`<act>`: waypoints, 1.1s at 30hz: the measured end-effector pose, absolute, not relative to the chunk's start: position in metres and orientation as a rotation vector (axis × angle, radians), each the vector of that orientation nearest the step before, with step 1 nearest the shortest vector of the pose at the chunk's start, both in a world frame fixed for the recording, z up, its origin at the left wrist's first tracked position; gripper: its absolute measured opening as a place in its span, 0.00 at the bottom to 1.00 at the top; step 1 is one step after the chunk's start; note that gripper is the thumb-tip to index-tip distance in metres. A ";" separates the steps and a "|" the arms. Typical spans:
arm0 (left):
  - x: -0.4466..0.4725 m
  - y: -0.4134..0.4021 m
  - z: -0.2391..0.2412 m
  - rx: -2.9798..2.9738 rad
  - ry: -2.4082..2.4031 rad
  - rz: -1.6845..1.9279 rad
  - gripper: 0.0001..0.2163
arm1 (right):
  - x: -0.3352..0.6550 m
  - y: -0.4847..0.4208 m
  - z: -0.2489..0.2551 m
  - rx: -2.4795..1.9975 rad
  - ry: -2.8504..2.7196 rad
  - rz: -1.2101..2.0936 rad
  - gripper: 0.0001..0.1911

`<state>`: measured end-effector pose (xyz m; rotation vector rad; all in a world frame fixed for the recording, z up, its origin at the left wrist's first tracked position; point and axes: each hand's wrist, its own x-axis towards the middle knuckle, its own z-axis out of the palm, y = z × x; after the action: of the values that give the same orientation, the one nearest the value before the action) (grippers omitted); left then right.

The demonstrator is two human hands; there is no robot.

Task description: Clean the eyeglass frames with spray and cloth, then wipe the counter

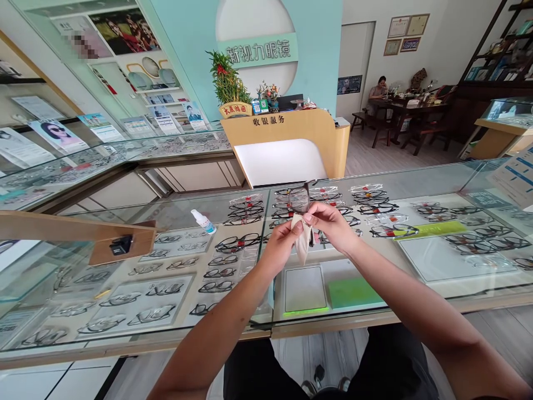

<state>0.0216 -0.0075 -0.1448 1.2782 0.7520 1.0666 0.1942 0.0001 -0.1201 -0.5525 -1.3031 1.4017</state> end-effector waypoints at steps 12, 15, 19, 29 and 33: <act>0.023 -0.007 -0.147 1.284 0.793 1.125 0.24 | 0.193 -0.001 -0.121 -0.564 -1.345 1.282 0.20; 0.025 -0.011 -0.145 1.309 0.828 1.107 0.24 | 0.193 0.000 -0.122 -0.597 -1.238 1.376 0.22; 0.029 -0.018 -0.144 1.405 0.823 1.162 0.25 | 0.191 0.000 -0.124 -0.585 -1.088 1.500 0.22; 0.028 -0.021 -0.148 1.410 0.882 1.347 0.25 | 0.179 -0.011 -0.125 -0.502 -1.138 1.515 0.22; 0.022 -0.016 -0.147 1.440 0.781 1.215 0.26 | 0.188 -0.006 -0.122 -0.522 -1.021 1.605 0.22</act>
<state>0.0225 -0.0162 -0.1470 1.4404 0.7807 1.2150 0.1880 -0.0058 -0.1218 -0.5216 -1.0214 1.6055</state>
